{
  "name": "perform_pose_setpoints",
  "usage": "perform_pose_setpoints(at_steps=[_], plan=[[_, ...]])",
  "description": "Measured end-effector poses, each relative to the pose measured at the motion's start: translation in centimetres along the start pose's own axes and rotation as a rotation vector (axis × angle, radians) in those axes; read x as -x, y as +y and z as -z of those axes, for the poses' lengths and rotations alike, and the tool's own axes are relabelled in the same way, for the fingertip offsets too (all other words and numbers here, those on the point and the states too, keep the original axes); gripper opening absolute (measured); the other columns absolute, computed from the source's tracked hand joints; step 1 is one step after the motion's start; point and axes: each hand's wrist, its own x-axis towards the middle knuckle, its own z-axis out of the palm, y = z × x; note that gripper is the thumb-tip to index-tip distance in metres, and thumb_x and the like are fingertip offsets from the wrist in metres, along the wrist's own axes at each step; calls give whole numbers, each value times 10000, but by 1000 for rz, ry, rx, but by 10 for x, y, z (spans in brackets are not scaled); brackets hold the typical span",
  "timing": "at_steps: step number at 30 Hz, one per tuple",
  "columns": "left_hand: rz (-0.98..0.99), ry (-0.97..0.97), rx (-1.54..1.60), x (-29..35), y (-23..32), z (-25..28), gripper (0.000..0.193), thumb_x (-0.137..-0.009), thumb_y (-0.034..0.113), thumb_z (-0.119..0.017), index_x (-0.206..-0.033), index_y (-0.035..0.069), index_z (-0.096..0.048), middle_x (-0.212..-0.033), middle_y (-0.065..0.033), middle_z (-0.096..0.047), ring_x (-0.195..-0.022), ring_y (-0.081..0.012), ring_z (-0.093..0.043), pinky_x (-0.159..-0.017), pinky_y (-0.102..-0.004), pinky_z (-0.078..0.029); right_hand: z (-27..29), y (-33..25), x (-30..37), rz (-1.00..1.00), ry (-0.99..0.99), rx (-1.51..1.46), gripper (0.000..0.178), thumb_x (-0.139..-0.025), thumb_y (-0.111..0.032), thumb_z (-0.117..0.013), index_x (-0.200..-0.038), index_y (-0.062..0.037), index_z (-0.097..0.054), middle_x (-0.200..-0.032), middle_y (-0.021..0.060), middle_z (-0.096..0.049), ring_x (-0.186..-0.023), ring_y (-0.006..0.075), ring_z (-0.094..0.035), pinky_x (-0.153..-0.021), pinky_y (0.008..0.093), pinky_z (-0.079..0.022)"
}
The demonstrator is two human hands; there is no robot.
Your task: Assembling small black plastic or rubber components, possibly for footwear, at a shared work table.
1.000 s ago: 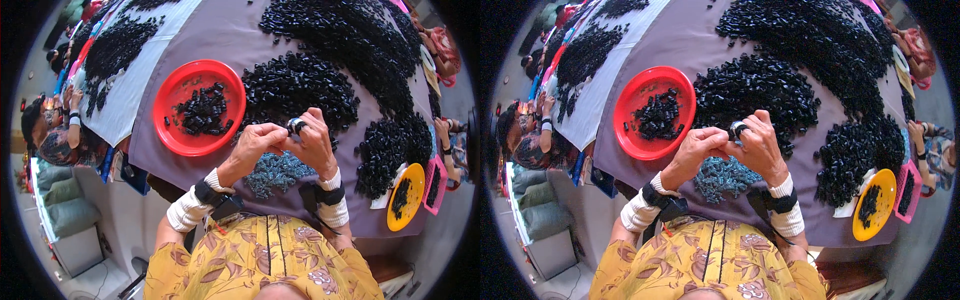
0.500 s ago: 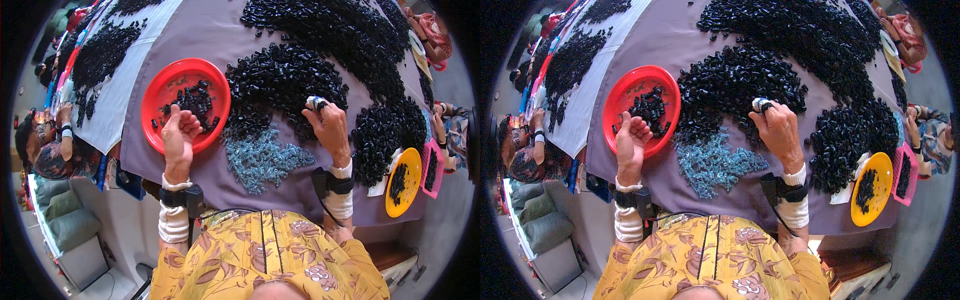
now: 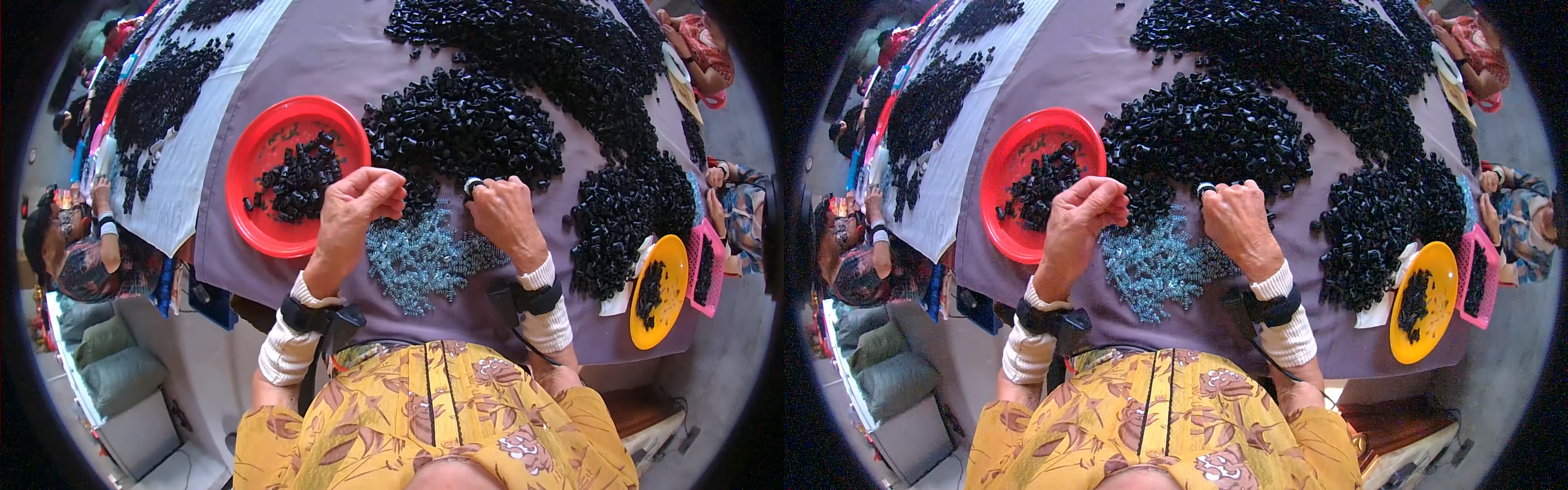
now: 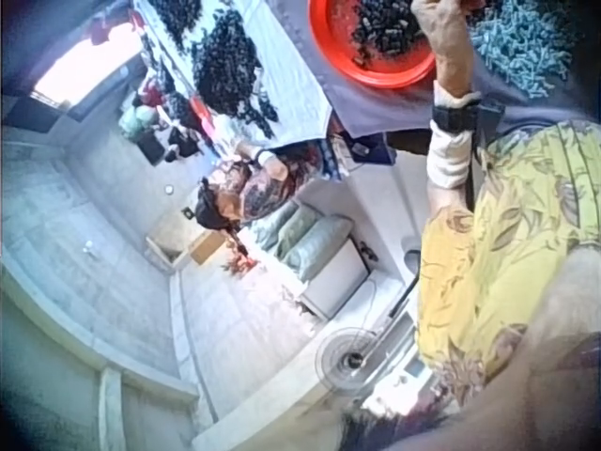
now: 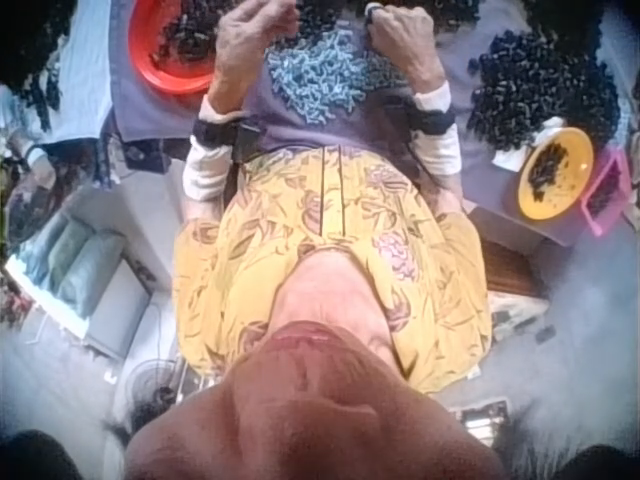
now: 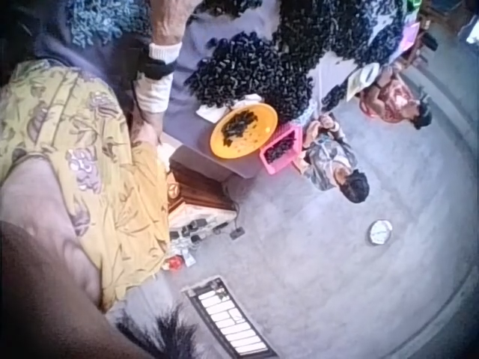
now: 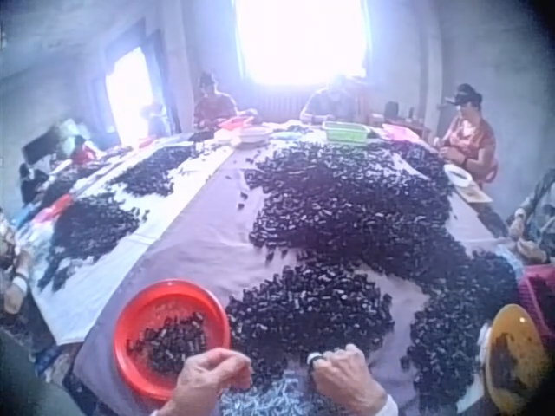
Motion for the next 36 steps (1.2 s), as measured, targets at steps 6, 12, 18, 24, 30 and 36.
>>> perform_pose_setpoints(at_steps=[6,12,18,24,30,36], plan=[[60,-114,-91,-3,-17,-19,182,-892,132,-581,-1021,8,-613,-858,-54,-645,-748,-110,-622,-701,-249,-519,17,-1,-1,-37,84,-309,133,-769,-112,-622,-670,-27,-599,-672,117,-604,-615,262,-567,-613,372,-402],[42,-212,-1,-5,-23,-33,268,-865,96,-613,-1109,-5,-564,-930,-77,-642,-812,-135,-631,-744,-271,-520,23,-9,-2,-25,228,-725,118,-783,-139,-658,-807,-26,-637,-680,119,-594,-612,294,-523,-586,385,-402],[23,-225,-13,-5,-22,-31,232,-865,104,-616,-1067,-2,-573,-927,-81,-641,-817,-138,-631,-750,-274,-522,18,-9,-4,-74,200,-890,148,-774,-158,-683,-805,-24,-631,-676,125,-591,-590,286,-522,-537,372,-409],[21,-90,262,-12,-9,-17,121,-881,69,-558,-992,20,-557,-907,-117,-647,-808,-199,-648,-740,-327,-547,26,8,-14,-172,338,-760,121,-782,-137,-663,-806,-23,-626,-672,125,-583,-599,287,-572,-536,369,-440],[-7,-1,224,-11,-16,2,132,-871,79,-574,-997,43,-556,-880,-108,-645,-760,-186,-647,-718,-329,-548,3,5,-9,19,60,-166,123,-759,-107,-618,-674,-22,-592,-683,103,-580,-600,259,-591,-548,365,-458],[27,12,184,-8,-18,5,184,-865,77,-591,-1038,15,-584,-870,-95,-647,-754,-169,-642,-713,-304,-544,6,-3,-15,40,58,-195,112,-741,-91,-603,-643,-39,-592,-674,87,-579,-588,241,-599,-525,347,-460]])
